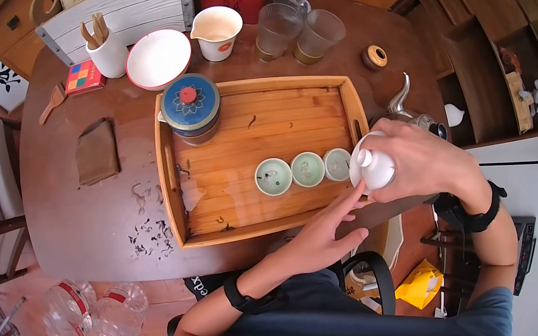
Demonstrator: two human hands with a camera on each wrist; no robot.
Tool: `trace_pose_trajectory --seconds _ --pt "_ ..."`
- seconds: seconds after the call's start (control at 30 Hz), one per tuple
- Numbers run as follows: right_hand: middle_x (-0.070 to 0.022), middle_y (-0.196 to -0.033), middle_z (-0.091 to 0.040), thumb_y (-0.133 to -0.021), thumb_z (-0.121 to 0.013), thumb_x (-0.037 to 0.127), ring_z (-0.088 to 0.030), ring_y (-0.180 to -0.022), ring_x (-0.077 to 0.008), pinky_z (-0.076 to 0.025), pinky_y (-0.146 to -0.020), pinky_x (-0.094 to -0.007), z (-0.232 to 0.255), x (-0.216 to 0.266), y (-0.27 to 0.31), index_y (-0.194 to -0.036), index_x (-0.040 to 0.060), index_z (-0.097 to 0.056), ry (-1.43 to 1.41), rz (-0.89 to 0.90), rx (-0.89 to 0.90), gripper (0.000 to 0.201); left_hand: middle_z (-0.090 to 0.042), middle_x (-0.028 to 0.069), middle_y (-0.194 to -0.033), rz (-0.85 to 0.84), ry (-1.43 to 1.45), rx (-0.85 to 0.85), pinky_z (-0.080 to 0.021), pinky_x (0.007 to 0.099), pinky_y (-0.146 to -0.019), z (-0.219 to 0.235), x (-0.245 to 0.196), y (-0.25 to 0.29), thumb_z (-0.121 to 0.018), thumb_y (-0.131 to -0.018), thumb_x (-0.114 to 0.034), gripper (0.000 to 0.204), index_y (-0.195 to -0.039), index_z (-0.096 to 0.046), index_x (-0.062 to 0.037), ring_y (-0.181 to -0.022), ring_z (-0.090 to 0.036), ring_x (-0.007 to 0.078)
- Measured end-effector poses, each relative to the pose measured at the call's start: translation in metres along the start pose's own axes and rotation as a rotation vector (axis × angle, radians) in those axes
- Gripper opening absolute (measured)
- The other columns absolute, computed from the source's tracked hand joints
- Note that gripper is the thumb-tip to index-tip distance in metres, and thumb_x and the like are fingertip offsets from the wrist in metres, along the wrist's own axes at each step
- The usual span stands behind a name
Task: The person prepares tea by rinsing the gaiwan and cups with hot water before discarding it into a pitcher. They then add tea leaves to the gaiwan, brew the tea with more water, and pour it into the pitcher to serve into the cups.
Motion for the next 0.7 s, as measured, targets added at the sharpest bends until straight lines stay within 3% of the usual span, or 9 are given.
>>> trace_pose_trajectory --seconds 0.03,0.43,0.53,0.63,0.7 --pt "-0.0188 -0.115 -0.066 -0.066 -0.089 0.033 -0.068 -0.106 -0.0408 -0.056 -0.094 -0.0459 0.002 0.001 0.001 -0.117 0.0053 -0.074 0.011 0.007 -0.003 0.06 -0.047 0.0208 -0.159 -0.02 -0.007 -0.015 -0.049 0.0414 -0.109 0.0 -0.002 -0.001 -0.066 -0.1 -0.011 0.091 -0.174 -0.013 -0.0132 -0.135 -0.057 0.0366" --pt "-0.0188 -0.114 -0.066 -0.065 -0.091 0.032 -0.069 -0.105 -0.0408 -0.056 -0.093 -0.0465 0.006 0.005 0.005 -0.115 0.0053 -0.075 0.024 0.033 -0.029 0.058 -0.04 0.0227 -0.165 0.026 0.006 0.025 -0.046 0.0427 -0.114 -0.004 -0.006 -0.001 -0.064 -0.102 -0.012 0.086 -0.173 -0.015 -0.0079 -0.142 -0.052 0.0392" --pt "-0.0178 -0.116 -0.065 -0.066 -0.091 0.029 -0.067 -0.108 -0.0401 -0.055 -0.094 -0.0459 0.0 0.001 0.007 -0.117 0.0053 -0.074 -0.067 0.062 -0.079 0.058 -0.044 0.0195 -0.163 0.024 -0.14 -0.039 -0.047 0.0418 -0.113 -0.002 -0.002 0.001 -0.066 -0.104 -0.012 0.085 -0.173 -0.018 -0.0125 -0.14 -0.054 0.0333" --pt "-0.0177 -0.123 -0.064 -0.066 -0.093 0.026 -0.065 -0.114 -0.04 -0.053 -0.098 -0.0455 -0.006 -0.005 0.017 -0.121 0.0048 -0.072 -0.152 0.069 -0.197 0.062 -0.043 0.0223 -0.163 -0.086 -0.342 -0.15 -0.048 0.0433 -0.112 0.002 -0.014 0.004 -0.065 -0.103 -0.013 0.082 -0.172 -0.022 -0.0106 -0.139 -0.054 0.0396" --pt "-0.0184 -0.127 -0.063 -0.066 -0.094 0.026 -0.064 -0.117 -0.0402 -0.052 -0.101 -0.0455 -0.015 -0.012 0.026 -0.123 0.0045 -0.071 -0.174 0.068 -0.265 0.066 -0.044 0.0228 -0.162 -0.057 -0.417 -0.148 -0.05 0.0448 -0.109 0.002 -0.021 0.006 -0.065 -0.102 -0.012 0.079 -0.171 -0.026 -0.01 -0.138 -0.054 0.0416"
Point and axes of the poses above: each hand's wrist, its own y-axis away from the middle knuckle, its own z-axis out of the back of the hand, x = y × z, the point moved 8 cm from there along -y, towards the middle knuckle
